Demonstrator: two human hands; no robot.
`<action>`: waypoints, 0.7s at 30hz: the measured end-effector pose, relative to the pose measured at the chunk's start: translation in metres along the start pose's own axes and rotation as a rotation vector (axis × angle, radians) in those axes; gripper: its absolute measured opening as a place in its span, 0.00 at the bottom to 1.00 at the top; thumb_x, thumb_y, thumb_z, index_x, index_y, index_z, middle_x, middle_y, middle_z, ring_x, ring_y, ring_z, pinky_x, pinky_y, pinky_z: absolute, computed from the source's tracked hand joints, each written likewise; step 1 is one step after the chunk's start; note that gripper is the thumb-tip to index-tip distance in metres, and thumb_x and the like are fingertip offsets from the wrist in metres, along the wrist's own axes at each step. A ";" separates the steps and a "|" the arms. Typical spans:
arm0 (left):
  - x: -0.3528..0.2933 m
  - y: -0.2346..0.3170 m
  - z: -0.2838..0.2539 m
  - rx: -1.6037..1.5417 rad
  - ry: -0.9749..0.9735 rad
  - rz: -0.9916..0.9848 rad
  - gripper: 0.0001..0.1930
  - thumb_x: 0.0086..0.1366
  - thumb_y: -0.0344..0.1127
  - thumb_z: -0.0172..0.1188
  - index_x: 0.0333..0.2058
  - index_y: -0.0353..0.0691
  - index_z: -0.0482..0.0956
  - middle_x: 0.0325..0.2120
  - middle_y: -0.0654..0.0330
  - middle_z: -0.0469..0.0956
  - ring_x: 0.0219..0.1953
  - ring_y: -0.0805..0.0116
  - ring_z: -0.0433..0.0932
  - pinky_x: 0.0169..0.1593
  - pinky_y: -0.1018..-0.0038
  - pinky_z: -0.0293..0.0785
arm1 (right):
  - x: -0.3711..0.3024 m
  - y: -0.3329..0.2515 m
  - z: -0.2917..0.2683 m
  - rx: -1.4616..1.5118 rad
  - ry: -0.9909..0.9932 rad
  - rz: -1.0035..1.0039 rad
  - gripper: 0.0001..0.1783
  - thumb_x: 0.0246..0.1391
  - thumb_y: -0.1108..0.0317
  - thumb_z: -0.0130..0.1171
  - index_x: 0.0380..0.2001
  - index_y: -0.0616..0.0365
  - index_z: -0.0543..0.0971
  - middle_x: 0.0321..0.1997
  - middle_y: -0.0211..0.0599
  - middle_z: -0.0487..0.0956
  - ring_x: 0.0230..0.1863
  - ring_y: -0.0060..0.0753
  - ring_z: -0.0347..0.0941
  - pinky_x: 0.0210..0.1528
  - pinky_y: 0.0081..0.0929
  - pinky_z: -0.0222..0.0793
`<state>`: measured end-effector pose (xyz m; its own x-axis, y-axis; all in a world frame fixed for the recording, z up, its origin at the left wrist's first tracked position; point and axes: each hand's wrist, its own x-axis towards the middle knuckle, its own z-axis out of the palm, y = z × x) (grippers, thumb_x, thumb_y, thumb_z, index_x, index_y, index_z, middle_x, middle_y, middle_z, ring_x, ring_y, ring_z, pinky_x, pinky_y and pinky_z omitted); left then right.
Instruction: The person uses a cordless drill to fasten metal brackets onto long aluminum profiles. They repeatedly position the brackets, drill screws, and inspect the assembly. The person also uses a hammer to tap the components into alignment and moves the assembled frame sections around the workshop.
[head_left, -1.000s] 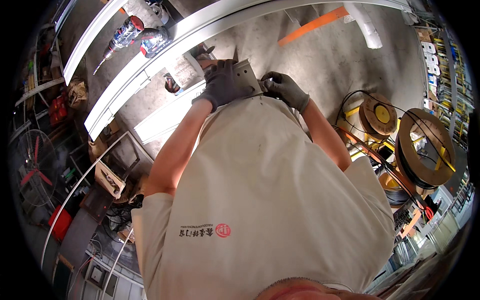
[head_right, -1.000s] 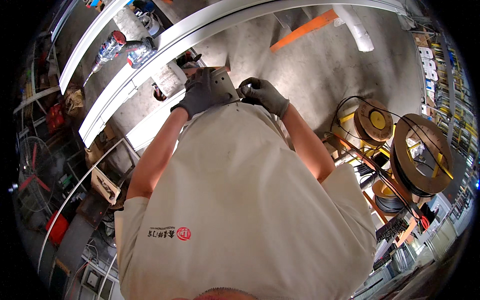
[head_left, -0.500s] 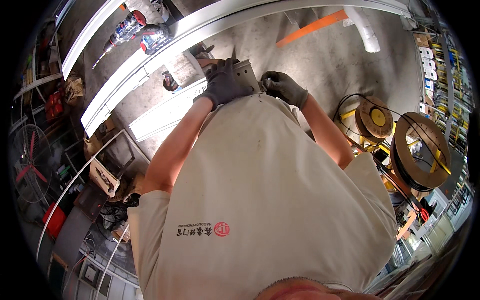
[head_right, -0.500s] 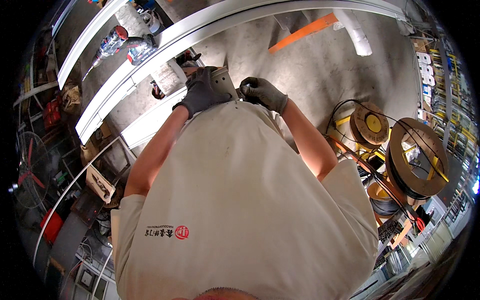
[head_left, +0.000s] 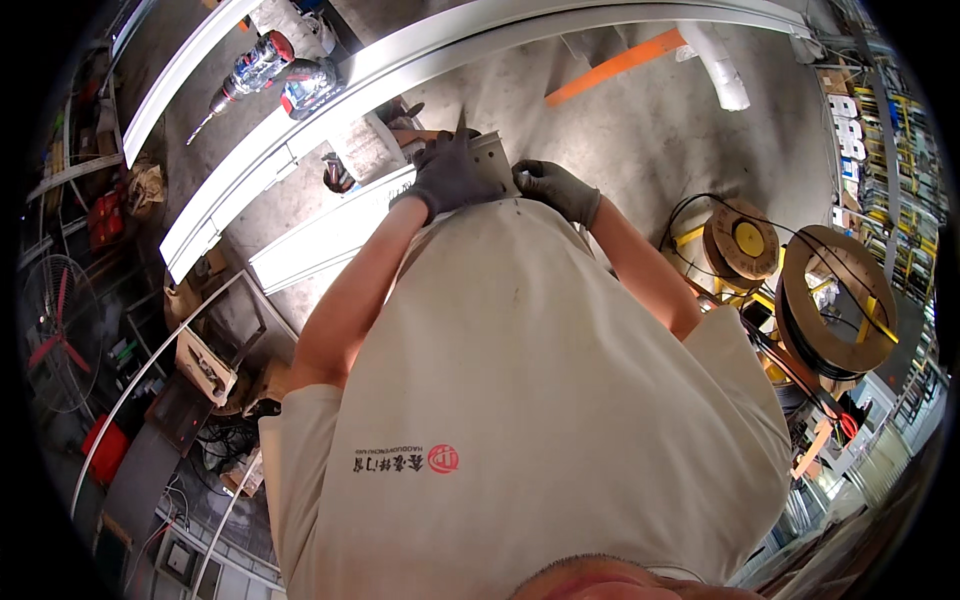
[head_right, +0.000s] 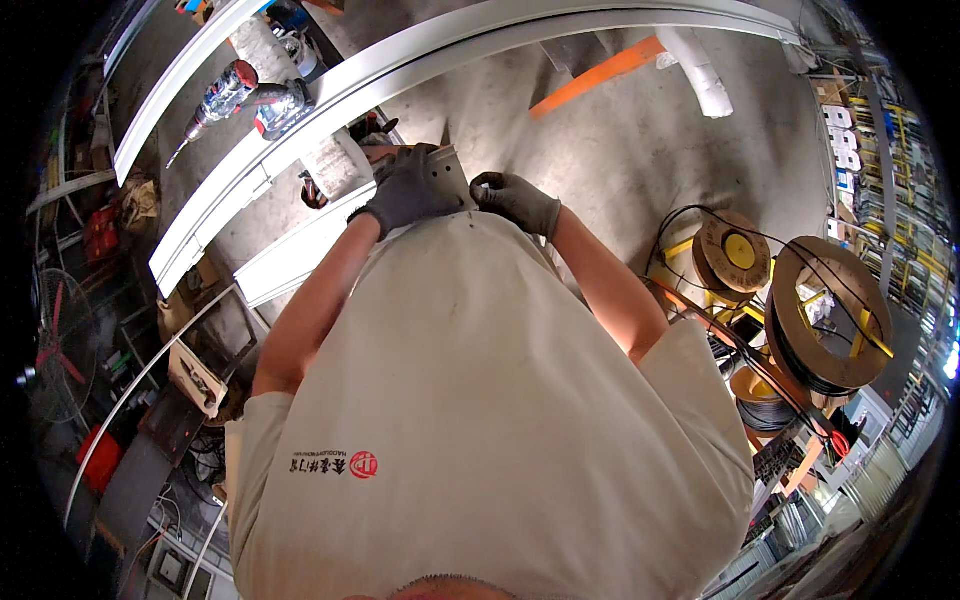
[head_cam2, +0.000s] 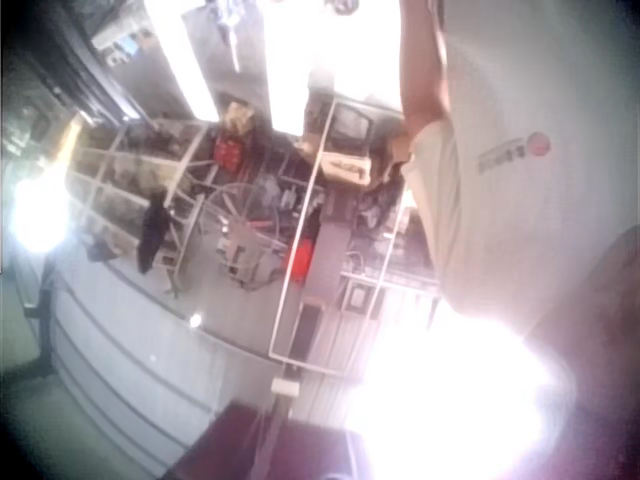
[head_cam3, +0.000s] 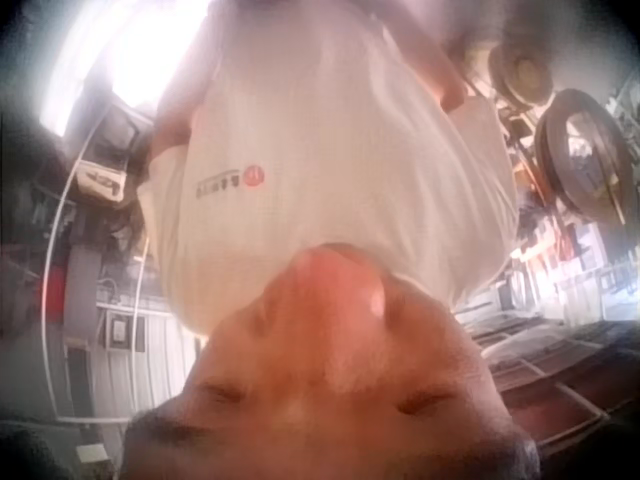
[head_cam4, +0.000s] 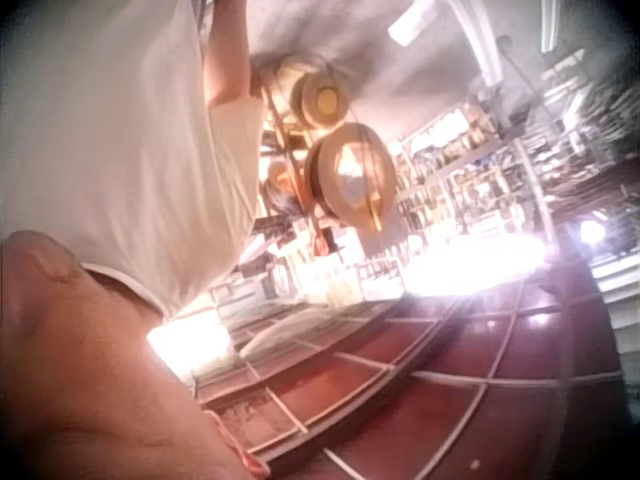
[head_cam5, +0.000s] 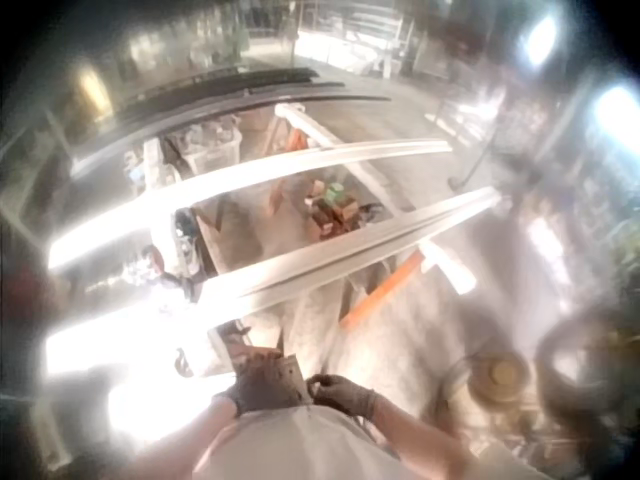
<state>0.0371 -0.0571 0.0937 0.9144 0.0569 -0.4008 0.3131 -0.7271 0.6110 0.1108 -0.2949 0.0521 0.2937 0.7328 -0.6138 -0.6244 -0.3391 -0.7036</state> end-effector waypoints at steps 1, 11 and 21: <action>0.003 -0.006 -0.002 -0.010 -0.040 0.018 0.54 0.45 0.58 0.78 0.68 0.42 0.64 0.58 0.41 0.70 0.63 0.40 0.69 0.66 0.53 0.67 | 0.005 0.004 -0.004 0.092 -0.029 0.008 0.25 0.68 0.50 0.62 0.53 0.63 0.78 0.45 0.30 0.82 0.45 0.21 0.76 0.51 0.27 0.75; 0.008 -0.062 -0.007 -0.546 -0.047 0.113 0.34 0.64 0.45 0.71 0.65 0.40 0.72 0.60 0.50 0.79 0.65 0.55 0.75 0.66 0.63 0.71 | 0.014 0.000 0.004 0.502 -0.110 0.056 0.19 0.67 0.64 0.62 0.56 0.63 0.77 0.50 0.36 0.83 0.49 0.32 0.81 0.56 0.35 0.79; 0.009 -0.053 -0.003 -0.621 -0.039 0.030 0.31 0.64 0.41 0.71 0.63 0.39 0.76 0.57 0.50 0.80 0.60 0.55 0.78 0.64 0.62 0.73 | 0.015 -0.003 -0.002 0.395 -0.057 0.089 0.16 0.68 0.64 0.62 0.53 0.61 0.77 0.47 0.35 0.82 0.48 0.30 0.81 0.54 0.32 0.80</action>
<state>0.0291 -0.0158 0.0596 0.9185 0.0090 -0.3953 0.3894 -0.1934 0.9005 0.1181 -0.2836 0.0439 0.1922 0.7463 -0.6373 -0.8787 -0.1582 -0.4503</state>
